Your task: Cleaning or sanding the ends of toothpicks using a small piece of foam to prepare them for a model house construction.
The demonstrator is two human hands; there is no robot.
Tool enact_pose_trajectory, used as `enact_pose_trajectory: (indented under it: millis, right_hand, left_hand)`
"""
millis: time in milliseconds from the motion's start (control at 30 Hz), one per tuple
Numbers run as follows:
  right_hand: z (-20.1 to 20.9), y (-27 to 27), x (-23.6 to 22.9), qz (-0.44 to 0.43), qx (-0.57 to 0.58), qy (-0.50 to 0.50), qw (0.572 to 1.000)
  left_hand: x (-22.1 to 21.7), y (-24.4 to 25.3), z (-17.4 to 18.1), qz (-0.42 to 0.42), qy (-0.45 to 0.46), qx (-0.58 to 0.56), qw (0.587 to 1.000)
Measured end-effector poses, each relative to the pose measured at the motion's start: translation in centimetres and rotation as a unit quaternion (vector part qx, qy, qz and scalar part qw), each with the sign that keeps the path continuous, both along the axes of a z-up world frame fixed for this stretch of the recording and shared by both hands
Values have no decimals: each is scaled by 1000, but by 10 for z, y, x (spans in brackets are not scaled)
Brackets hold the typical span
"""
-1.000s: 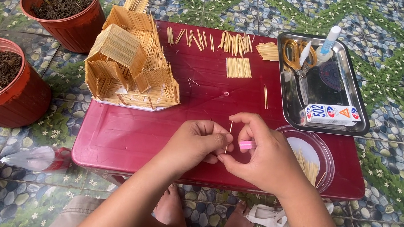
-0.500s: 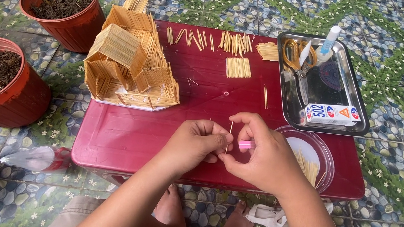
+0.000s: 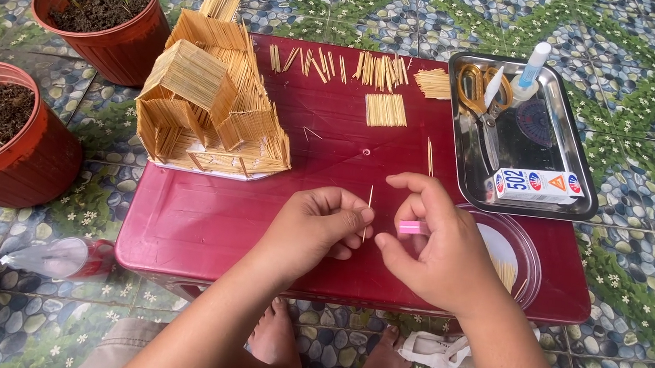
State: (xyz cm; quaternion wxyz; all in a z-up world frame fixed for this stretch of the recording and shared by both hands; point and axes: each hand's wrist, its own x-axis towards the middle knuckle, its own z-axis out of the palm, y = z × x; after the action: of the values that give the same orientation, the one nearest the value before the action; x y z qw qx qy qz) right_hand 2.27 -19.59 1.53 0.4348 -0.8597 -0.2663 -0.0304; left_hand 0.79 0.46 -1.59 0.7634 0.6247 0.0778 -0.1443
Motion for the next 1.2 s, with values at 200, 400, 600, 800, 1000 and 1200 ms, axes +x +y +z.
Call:
enact_pose_trajectory:
  millis: [200,400,600,800,1000,1200]
  right_hand:
    - [1,-2,5,-5,49,-1,999]
    - [0,-1,5,-2,60,0,998]
    - [2,-4,2,-18,61,-7,998]
    - [2,-2,3,-8,58,-17,998]
    - [1,-1,0,-10,57,-24,998]
    - [10,3,-9,-33,-9,-18,999]
  left_hand:
    - [-3,-1,7,8,-11,-16,1000]
    - [-3,-1,8,15,-15,-30,999]
    - [-5,0,11,24,-39,-23,999]
    - [-3,1,11,23,-53,-19,998]
    - [-5,-1,11,25,-63,-18,998]
    - [-5,5,13,-13,-52,-23,998]
